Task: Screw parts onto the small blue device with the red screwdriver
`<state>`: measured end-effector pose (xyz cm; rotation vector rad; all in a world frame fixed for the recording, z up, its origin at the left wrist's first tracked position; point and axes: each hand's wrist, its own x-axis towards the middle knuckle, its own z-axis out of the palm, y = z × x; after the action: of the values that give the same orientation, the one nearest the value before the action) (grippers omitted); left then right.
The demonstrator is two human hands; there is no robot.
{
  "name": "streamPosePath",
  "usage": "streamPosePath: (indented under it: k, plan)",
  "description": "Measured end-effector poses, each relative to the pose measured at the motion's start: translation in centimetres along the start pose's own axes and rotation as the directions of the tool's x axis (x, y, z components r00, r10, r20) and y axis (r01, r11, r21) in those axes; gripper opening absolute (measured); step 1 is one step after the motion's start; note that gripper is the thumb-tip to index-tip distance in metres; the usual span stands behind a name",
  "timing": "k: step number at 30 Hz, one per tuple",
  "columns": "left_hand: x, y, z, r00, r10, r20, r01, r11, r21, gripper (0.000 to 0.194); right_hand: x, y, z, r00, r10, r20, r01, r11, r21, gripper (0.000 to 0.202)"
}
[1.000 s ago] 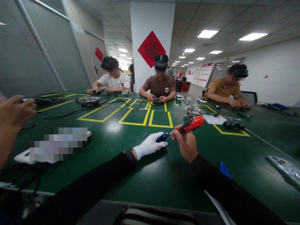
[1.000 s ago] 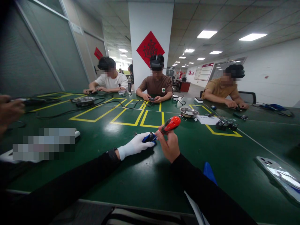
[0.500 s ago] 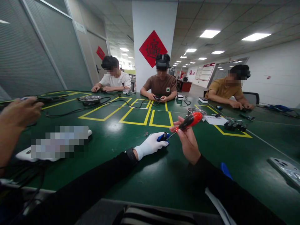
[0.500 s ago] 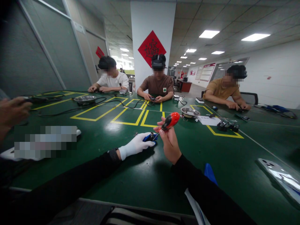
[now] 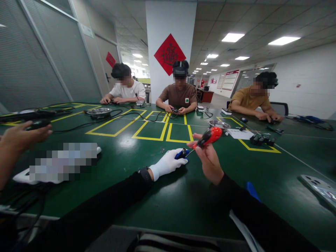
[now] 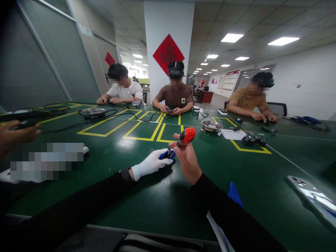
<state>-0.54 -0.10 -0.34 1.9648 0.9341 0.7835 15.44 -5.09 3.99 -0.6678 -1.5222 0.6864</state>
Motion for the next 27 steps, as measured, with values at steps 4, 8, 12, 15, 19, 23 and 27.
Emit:
streamPosePath:
  k: [4,8,12,15,19,23,27]
  plan:
    - [0.0,0.1,0.0,1.0,-0.008,0.003,0.009,1.0,-0.015,0.03,0.2,-0.3,0.0,1.0,0.007,0.004,-0.007,1.0,-0.019,0.02]
    - [0.0,0.1,0.0,1.0,0.022,-0.017,-0.022,1.0,0.003,0.03,0.2,0.6,0.1,1.0,0.011,-0.026,-0.009,0.996,0.092,0.013]
    - [0.0,0.0,0.0,1.0,-0.01,-0.01,0.01,1.0,0.022,0.034,0.0,1.1,0.0,0.997,0.022,-0.075,-0.016,0.996,0.088,0.032]
    - [0.0,-0.1,0.0,1.0,-0.001,-0.014,0.001,0.999,0.047,0.034,-0.1,1.1,-0.4,0.999,0.006,-0.052,-0.009,0.999,-0.048,0.031]
    - [-0.1,0.0,-0.1,1.0,0.021,-0.003,-0.02,0.997,0.073,0.033,-0.1,1.4,-0.8,0.988,-0.149,-0.051,0.127,0.946,-0.298,0.013]
    - [-0.2,0.0,-0.2,1.0,-0.005,0.02,0.004,0.997,0.071,0.043,-0.3,1.6,-1.0,0.988,-0.123,-0.089,0.079,0.916,-0.394,0.015]
    - [-0.3,0.1,-0.2,0.999,-0.024,0.029,0.022,0.998,0.06,0.047,-0.4,1.5,-1.0,0.991,-0.081,-0.111,0.029,0.914,-0.404,0.017]
